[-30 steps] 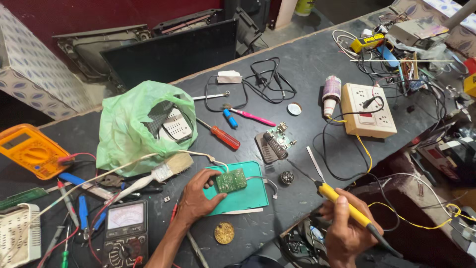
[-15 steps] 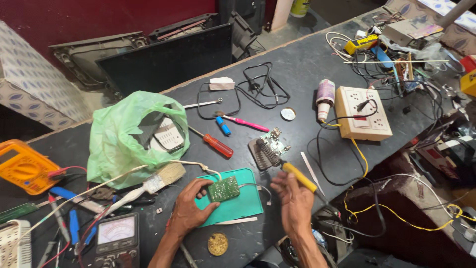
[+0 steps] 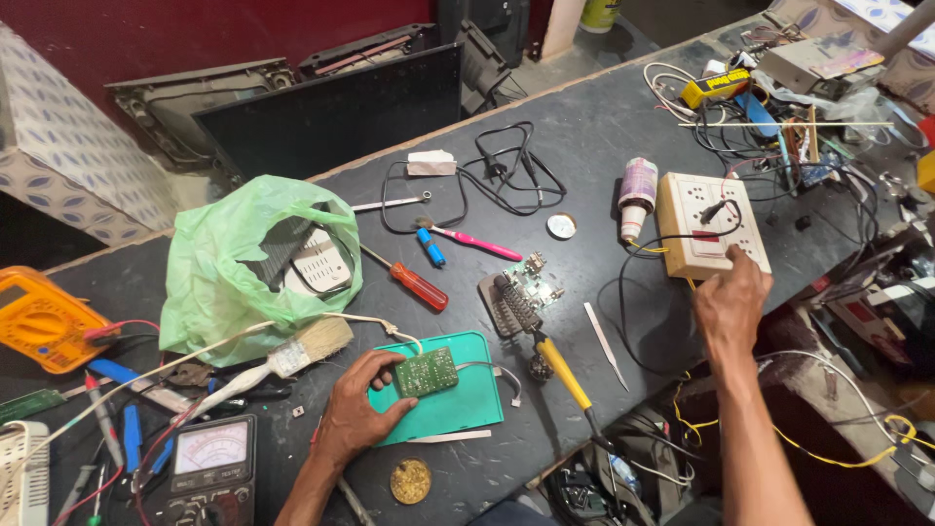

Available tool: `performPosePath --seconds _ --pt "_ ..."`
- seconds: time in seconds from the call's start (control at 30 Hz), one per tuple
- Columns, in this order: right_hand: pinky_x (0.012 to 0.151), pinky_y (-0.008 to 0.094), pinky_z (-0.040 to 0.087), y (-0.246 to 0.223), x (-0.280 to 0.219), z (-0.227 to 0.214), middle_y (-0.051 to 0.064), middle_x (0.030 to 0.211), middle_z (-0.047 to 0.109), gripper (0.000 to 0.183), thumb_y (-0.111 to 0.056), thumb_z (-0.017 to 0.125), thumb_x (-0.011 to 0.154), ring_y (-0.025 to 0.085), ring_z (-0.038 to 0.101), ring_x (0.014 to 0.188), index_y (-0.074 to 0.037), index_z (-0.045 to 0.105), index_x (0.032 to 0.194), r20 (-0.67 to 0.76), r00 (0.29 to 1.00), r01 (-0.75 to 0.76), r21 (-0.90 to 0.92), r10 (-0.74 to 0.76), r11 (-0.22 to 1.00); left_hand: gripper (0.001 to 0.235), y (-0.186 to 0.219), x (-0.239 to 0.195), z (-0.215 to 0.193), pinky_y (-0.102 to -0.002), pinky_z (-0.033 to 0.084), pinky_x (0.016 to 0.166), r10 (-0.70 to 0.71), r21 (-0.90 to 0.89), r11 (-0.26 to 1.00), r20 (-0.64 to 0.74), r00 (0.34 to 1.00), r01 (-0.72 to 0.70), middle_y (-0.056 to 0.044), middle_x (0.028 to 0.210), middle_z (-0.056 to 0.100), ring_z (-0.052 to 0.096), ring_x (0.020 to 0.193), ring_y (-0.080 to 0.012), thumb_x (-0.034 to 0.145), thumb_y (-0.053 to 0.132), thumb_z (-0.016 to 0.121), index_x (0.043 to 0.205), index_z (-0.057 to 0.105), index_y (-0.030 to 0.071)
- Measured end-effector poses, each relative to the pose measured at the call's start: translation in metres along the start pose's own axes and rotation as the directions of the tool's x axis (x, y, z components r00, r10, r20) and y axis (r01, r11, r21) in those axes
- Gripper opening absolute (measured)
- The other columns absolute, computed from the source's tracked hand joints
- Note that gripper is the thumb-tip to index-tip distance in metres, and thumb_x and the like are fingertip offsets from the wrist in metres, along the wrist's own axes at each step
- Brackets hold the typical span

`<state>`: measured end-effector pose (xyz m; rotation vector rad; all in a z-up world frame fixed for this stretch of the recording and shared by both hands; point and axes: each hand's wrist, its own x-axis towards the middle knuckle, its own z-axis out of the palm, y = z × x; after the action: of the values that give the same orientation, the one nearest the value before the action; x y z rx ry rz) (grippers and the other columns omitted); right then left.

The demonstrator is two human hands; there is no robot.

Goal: The person uses a multimeter to test points on a small green circuit board, then uses tweezers to adjust components and a soldering iron to reflow solder joints. The person repeats testing and soldering steps while handling the board and tools on a cluttered workbench.

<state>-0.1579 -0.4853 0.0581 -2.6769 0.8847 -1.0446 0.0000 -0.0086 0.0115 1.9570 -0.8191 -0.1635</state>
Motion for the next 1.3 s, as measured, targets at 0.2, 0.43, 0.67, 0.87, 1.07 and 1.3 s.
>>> performPosePath --seconds 0.2,0.43,0.67,0.87,1.07,1.3 --pt "0.123 0.07 0.02 0.073 0.01 0.055 0.021 0.13 0.065 0.05 -0.003 0.06 0.083 0.04 0.044 0.142 0.002 0.057 0.132 0.264 0.959 -0.009 -0.34 0.104 0.941 0.059 0.003 -0.001 -0.001 -0.03 0.054 0.071 0.0 0.008 1.0 -0.004 1.0 0.0 -0.005 0.105 0.069 0.063 0.079 -0.0168 0.061 0.012 0.09 0.116 0.068 0.008" --pt "0.103 0.072 0.017 0.082 0.009 0.048 0.033 0.143 0.052 0.074 0.001 0.057 0.072 0.047 0.037 0.138 0.006 0.046 0.146 0.197 0.979 -0.072 0.056 0.06 0.996 0.058 -0.003 -0.002 0.0 -0.03 0.053 0.073 0.079 0.007 0.997 -0.041 0.996 -0.079 -0.005 0.104 0.068 0.061 0.079 -0.0165 0.063 0.014 0.09 0.116 0.067 0.007" --pt "0.105 0.036 0.054 -0.071 -0.054 -0.064 0.024 0.126 0.069 0.04 0.014 0.055 0.095 0.031 0.069 0.116 0.008 0.06 0.134 -0.209 0.977 0.111 0.337 -0.04 0.935 0.059 -0.007 -0.004 0.0 -0.03 0.053 0.073 0.087 -0.018 0.996 -0.031 0.996 -0.088 -0.005 0.099 0.065 0.059 0.079 -0.0173 0.066 0.016 0.09 0.119 0.067 0.007" --pt "0.088 0.03 0.059 -0.26 -0.141 -0.108 0.012 0.104 0.076 0.017 0.006 0.066 0.093 0.017 0.073 0.095 -0.001 0.074 0.106 0.185 0.983 -0.143 0.73 0.009 0.669 0.057 0.0 -0.005 -0.002 -0.031 0.052 0.072 0.11 -0.035 0.993 -0.027 0.994 -0.111 -0.005 0.098 0.064 0.059 0.078 -0.018 0.066 0.015 0.089 0.118 0.067 0.008" --pt "0.076 0.038 0.064 -0.346 -0.191 -0.169 0.022 0.088 0.079 0.02 -0.006 0.065 0.085 0.026 0.077 0.079 0.008 0.074 0.097 0.593 0.62 -0.739 0.661 -0.514 -0.13 0.057 -0.004 -0.006 -0.007 -0.031 0.053 0.072 0.108 -0.052 0.993 -0.025 0.994 -0.109 -0.006 0.098 0.064 0.06 0.079 -0.0182 0.067 0.015 0.088 0.119 0.067 0.008" --pt "0.073 0.037 0.062 -0.336 -0.191 -0.156 0.02 0.087 0.079 0.019 -0.009 0.067 0.085 0.027 0.077 0.077 0.005 0.074 0.095 0.399 0.568 -0.583 0.812 -0.72 -0.011 0.057 -0.007 -0.006 -0.005 -0.032 0.054 0.073 0.116 -0.075 0.99 -0.02 0.993 -0.117 -0.007 0.097 0.063 0.061 0.08 -0.02 0.068 0.014 0.088 0.121 0.067 0.007"
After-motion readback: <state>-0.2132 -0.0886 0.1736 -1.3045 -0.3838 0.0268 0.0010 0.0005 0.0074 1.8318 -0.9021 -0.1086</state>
